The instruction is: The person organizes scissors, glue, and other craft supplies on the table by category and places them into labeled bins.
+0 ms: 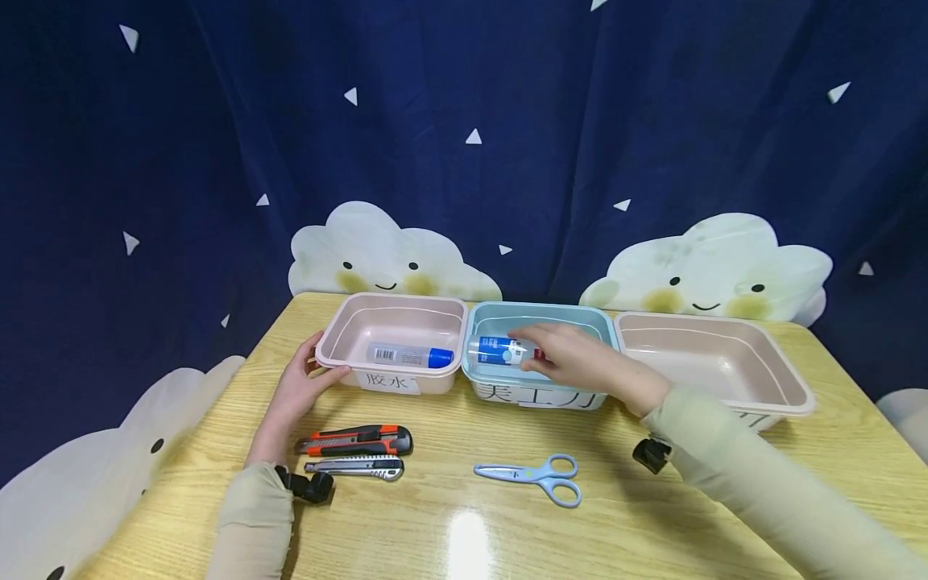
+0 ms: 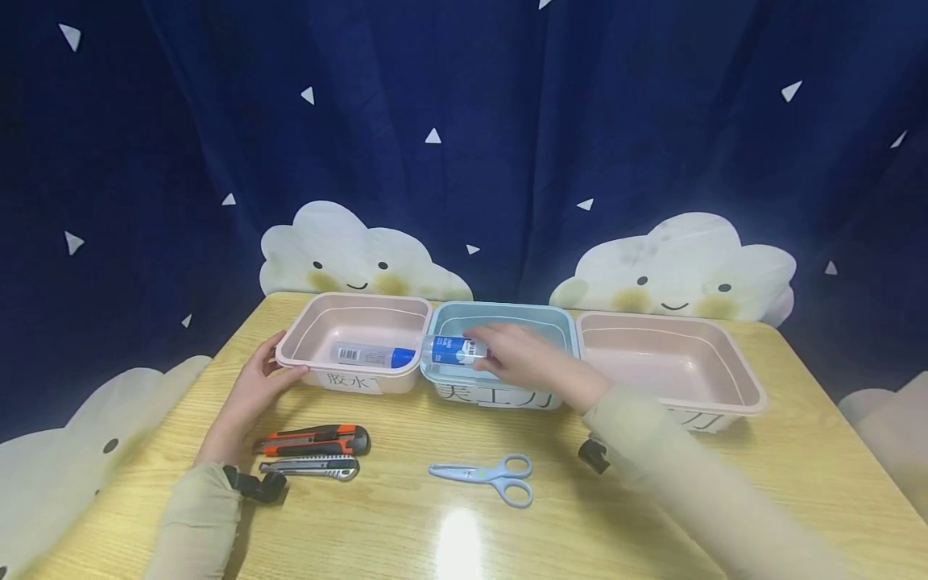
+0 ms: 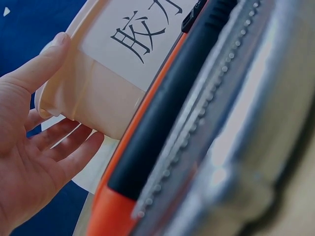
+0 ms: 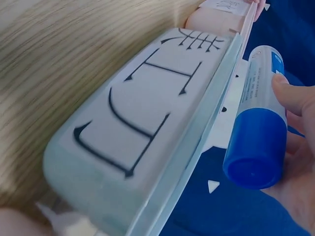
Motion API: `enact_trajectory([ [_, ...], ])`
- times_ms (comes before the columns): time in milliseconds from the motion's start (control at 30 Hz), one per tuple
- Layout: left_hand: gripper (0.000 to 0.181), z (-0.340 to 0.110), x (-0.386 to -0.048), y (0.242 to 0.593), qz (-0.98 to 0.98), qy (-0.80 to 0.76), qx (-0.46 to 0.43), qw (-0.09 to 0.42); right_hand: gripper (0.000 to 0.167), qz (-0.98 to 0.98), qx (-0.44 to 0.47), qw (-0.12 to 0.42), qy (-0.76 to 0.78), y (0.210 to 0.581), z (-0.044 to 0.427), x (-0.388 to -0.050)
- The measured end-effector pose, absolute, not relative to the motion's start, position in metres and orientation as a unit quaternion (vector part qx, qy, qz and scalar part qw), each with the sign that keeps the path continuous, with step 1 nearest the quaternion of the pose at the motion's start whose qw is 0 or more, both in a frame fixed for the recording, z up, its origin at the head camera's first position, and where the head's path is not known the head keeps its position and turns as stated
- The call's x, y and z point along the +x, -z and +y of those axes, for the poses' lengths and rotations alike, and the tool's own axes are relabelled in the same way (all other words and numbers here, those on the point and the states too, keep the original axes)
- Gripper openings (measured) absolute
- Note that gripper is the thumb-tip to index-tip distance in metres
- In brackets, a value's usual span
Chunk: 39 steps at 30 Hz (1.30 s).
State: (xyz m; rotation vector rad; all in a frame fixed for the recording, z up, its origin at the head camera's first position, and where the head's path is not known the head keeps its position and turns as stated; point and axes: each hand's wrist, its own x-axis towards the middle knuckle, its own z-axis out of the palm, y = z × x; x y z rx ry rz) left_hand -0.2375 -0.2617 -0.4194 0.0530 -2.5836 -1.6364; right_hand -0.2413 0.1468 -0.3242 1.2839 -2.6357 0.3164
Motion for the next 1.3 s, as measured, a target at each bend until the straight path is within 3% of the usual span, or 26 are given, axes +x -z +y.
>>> enact_trajectory([
  [233,0.088,-0.26,-0.238,0.419,-0.844,0.534,0.019,0.046,0.042,-0.9,0.413,0.067,-0.123,0.323,0.12,-0.247],
  [633,0.09,-0.261,-0.236,0.418,-0.847,0.53,0.024,0.038,0.042,-0.898,0.41,0.079,-0.137,0.334,0.077,-0.26],
  [1300,0.089,-0.26,-0.237,0.418,-0.846,0.53,0.015,0.047,0.042,-0.899,0.404,0.044,-0.164,0.337,0.015,-0.282],
])
